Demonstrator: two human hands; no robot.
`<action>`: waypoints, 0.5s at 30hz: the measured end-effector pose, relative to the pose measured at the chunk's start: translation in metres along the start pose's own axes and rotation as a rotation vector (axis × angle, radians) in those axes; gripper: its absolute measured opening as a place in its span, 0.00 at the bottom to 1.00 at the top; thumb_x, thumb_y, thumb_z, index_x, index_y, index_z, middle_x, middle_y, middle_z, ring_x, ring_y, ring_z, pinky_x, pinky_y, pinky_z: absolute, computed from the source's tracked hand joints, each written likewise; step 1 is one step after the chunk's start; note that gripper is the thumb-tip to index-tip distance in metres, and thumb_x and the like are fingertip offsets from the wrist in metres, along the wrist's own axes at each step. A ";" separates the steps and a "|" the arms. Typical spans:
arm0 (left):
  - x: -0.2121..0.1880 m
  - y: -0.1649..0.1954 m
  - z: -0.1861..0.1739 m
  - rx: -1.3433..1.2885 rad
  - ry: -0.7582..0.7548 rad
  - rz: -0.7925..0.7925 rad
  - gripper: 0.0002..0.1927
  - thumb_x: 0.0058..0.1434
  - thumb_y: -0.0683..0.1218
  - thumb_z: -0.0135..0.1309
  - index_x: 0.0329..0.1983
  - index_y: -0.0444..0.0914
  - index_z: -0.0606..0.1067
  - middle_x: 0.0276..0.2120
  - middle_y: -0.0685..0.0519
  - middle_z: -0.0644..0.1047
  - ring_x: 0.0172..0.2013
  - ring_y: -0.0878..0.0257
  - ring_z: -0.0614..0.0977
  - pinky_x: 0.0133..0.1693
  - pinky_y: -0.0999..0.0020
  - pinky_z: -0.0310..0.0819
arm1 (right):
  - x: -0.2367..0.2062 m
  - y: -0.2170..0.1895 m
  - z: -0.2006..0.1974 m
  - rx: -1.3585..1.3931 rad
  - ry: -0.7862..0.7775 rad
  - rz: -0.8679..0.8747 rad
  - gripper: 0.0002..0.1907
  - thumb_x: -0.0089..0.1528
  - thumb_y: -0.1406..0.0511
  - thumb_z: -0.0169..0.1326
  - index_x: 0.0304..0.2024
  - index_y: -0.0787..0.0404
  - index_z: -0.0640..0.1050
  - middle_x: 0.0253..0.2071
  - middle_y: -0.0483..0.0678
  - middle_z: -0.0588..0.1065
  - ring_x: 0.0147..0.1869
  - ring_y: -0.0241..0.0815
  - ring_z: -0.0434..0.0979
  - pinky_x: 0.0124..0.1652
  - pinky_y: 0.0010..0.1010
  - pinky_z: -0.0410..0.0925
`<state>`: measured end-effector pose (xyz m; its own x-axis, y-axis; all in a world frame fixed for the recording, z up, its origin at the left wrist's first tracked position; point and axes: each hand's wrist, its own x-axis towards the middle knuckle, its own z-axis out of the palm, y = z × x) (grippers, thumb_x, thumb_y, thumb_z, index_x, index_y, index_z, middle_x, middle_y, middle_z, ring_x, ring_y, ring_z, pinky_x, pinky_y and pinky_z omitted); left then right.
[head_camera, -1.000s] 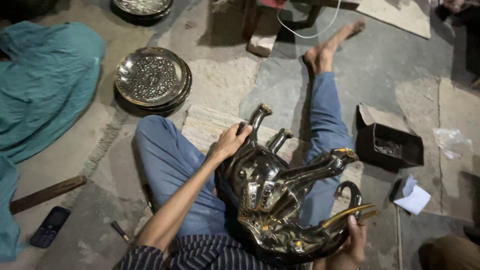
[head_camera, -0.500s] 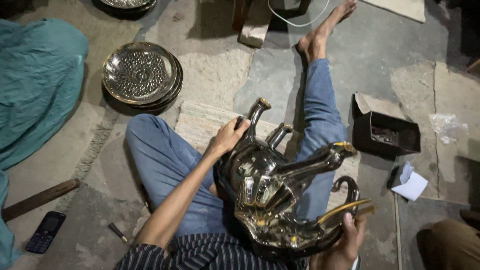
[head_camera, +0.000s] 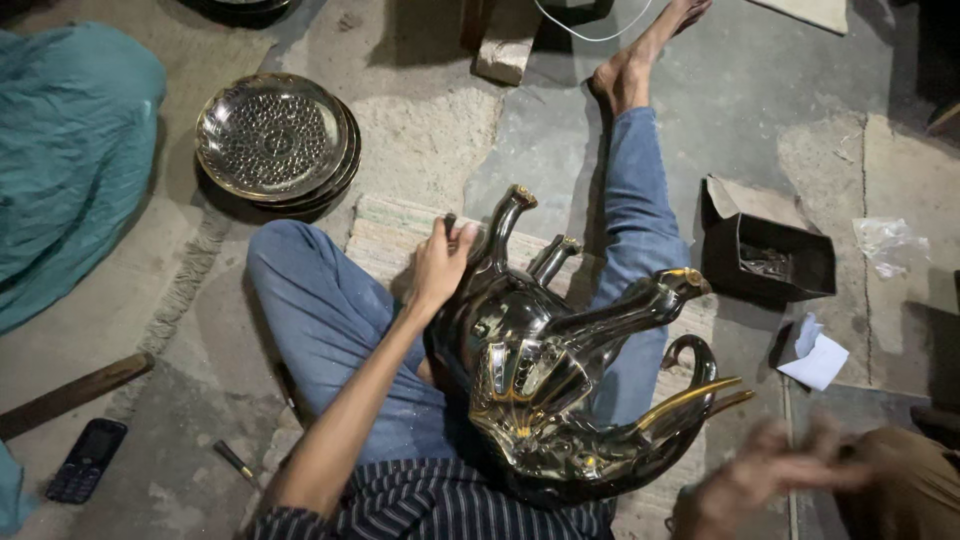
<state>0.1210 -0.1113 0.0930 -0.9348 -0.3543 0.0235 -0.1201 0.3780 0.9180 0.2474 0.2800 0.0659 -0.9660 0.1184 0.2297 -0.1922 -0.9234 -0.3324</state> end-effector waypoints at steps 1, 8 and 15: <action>-0.003 -0.004 -0.001 -0.029 -0.004 -0.040 0.30 0.68 0.66 0.47 0.46 0.34 0.72 0.32 0.42 0.83 0.36 0.45 0.87 0.39 0.51 0.79 | 0.006 -0.013 0.005 -0.071 0.000 -0.066 0.34 0.67 0.54 0.55 0.69 0.61 0.59 0.63 0.58 0.63 0.64 0.58 0.63 0.58 0.53 0.60; -0.025 -0.046 -0.002 -0.110 0.061 -0.032 0.26 0.72 0.59 0.52 0.52 0.32 0.64 0.39 0.40 0.79 0.40 0.51 0.83 0.42 0.58 0.78 | 0.024 -0.049 0.053 -0.683 -0.041 -0.317 0.27 0.64 0.59 0.56 0.63 0.62 0.67 0.57 0.59 0.69 0.60 0.59 0.69 0.55 0.51 0.63; -0.044 -0.073 -0.017 -0.335 -0.243 -0.072 0.21 0.65 0.41 0.56 0.61 0.33 0.70 0.40 0.48 0.82 0.40 0.62 0.84 0.40 0.68 0.79 | 0.016 -0.041 0.051 -1.806 0.217 -0.337 0.22 0.62 0.64 0.58 0.57 0.63 0.74 0.52 0.60 0.75 0.56 0.60 0.75 0.52 0.49 0.67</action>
<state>0.1769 -0.1379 0.0313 -0.9845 -0.1422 -0.1023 -0.1099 0.0463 0.9929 0.2488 0.3010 0.1300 -0.8269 0.3660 0.4269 -0.1451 0.5945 -0.7909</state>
